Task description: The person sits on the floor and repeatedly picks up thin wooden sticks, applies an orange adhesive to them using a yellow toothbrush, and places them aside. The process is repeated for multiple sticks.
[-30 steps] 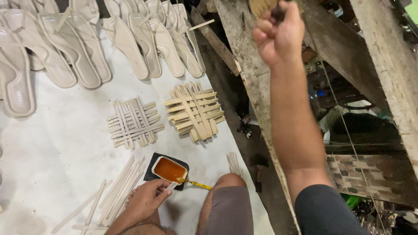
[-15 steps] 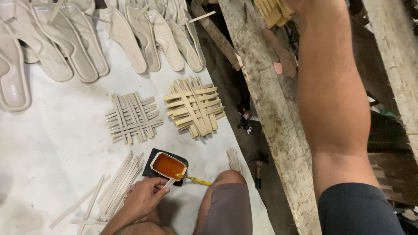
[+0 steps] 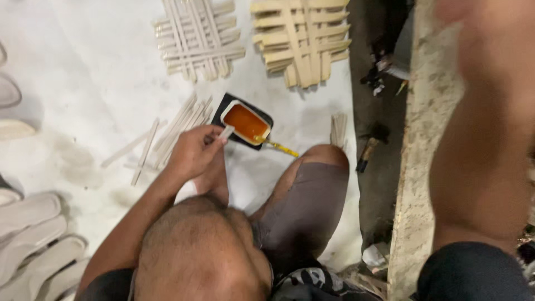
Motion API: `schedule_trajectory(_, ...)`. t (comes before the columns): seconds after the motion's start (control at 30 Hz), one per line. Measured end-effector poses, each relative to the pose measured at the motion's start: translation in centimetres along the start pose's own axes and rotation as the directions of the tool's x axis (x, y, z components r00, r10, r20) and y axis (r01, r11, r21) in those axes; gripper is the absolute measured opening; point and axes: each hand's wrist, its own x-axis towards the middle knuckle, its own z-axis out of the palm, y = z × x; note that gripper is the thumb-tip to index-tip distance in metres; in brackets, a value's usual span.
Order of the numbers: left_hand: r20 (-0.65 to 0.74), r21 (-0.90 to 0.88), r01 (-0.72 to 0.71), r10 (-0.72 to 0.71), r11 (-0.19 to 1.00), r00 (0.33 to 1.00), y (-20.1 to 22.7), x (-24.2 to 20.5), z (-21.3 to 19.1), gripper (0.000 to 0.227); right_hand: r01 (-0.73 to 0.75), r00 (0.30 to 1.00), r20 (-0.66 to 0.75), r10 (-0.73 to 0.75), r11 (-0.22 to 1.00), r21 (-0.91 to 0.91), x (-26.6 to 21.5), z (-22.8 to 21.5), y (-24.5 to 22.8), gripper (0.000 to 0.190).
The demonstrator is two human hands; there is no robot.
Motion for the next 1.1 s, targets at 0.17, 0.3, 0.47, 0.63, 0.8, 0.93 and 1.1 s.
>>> schedule_trajectory(0.17,0.003,-0.050,0.179,-0.179,0.983,0.984,-1.0,1.1,-1.5,0.036,-0.554,0.588,0.611,0.530,0.814,-0.173,-11.8,18.0,-0.1,0.041)
schedule_trajectory(0.3,0.045,-0.105,0.218,-0.214,0.970,0.976,-2.0,1.7,-0.9,0.037,-0.571,0.635,0.591,0.497,0.818,-0.075,-18.6,24.4,2.4,0.058)
schedule_trajectory(0.47,0.129,-0.200,0.257,-0.235,0.945,0.963,-2.4,2.1,0.2,0.036,-0.479,0.664,0.612,0.429,0.873,-0.092,-21.2,27.8,3.7,0.029)
schedule_trajectory(0.63,0.138,-0.143,0.264,-0.245,0.954,0.960,-2.2,2.1,0.1,0.040,-0.374,0.819,0.493,0.296,0.925,0.067,-21.4,27.4,3.8,0.019)
schedule_trajectory(0.8,0.141,-0.078,0.308,-0.296,0.948,0.945,-1.8,1.9,-0.2,0.042,-0.321,0.907,0.318,0.275,0.942,0.099,-20.5,26.5,1.9,0.023)
schedule_trajectory(0.93,0.136,-0.021,0.310,-0.304,0.951,0.943,-1.8,1.7,-0.1,0.042,-0.252,0.908,0.305,0.288,0.956,-0.151,-19.7,26.5,0.6,0.034)
schedule_trajectory(1.1,0.127,-0.026,0.296,-0.291,0.955,0.948,-1.7,1.5,-0.1,0.042,-0.198,0.909,0.317,0.270,0.950,-0.241,-18.8,26.3,0.1,0.026)
